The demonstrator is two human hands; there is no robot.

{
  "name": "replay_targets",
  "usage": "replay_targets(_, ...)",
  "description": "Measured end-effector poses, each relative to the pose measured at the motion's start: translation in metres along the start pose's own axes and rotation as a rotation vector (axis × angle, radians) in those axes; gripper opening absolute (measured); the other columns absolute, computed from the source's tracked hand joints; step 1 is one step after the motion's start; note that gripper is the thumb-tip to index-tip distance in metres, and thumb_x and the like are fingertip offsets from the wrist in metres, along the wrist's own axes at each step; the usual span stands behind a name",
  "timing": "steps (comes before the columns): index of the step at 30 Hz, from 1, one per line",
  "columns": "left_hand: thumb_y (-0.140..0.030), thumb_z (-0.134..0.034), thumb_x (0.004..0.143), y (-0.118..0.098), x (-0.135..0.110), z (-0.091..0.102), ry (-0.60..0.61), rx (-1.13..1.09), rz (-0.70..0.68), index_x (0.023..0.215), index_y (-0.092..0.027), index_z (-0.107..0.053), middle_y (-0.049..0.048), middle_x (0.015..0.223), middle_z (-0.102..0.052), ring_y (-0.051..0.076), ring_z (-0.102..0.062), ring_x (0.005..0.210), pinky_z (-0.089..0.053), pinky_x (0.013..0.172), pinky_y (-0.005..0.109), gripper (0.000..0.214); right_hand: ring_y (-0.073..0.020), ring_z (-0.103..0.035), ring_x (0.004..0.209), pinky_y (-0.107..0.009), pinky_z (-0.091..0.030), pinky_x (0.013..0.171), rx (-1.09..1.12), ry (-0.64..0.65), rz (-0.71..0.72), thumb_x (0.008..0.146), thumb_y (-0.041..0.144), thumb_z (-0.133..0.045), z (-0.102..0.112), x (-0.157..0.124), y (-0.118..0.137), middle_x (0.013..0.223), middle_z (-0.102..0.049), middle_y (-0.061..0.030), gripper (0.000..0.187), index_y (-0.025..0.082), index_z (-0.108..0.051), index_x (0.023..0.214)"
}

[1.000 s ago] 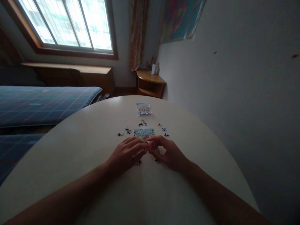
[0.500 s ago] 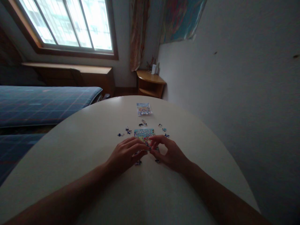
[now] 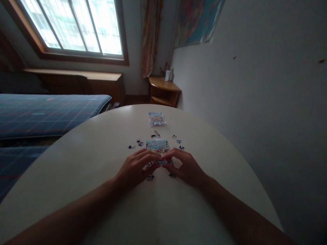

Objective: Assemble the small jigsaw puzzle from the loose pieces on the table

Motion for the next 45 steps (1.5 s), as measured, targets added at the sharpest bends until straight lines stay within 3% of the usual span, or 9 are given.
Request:
replay_targets(22, -0.017, -0.06, 0.09, -0.0009, -0.002, -0.0007, 0.038, 0.012, 0.081, 0.091, -0.019, -0.063, 0.0037, 0.081, -0.07, 0.015, -0.063, 0.077, -0.053, 0.069, 0.027, 0.003, -0.0149, -0.065, 0.077, -0.029, -0.049, 0.075, -0.028, 0.013, 0.028, 0.089, 0.029, -0.066, -0.0013, -0.0009, -0.0047, 0.081, -0.071, -0.0023, 0.008, 0.022, -0.069, 0.09)
replay_targets(45, -0.015, -0.059, 0.089, 0.0019, -0.0046, -0.0021, 0.092, 0.034, 0.118, 0.089, -0.02, -0.062, 0.0022, 0.086, -0.07, 0.015, -0.064, 0.081, -0.052, 0.073, 0.027, 0.005, -0.0147, -0.066, 0.075, -0.028, -0.049, 0.075, -0.076, -0.019, 0.039, 0.083, 0.025, -0.071, -0.0016, -0.0006, -0.0079, 0.08, -0.072, -0.002, 0.005, 0.021, -0.07, 0.085)
Point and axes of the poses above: each hand's wrist, its own x-axis towards the middle knuckle, its own z-axis out of the back of the hand, y = z × x, the point moved 1 cm from there along x, towards the middle knuckle
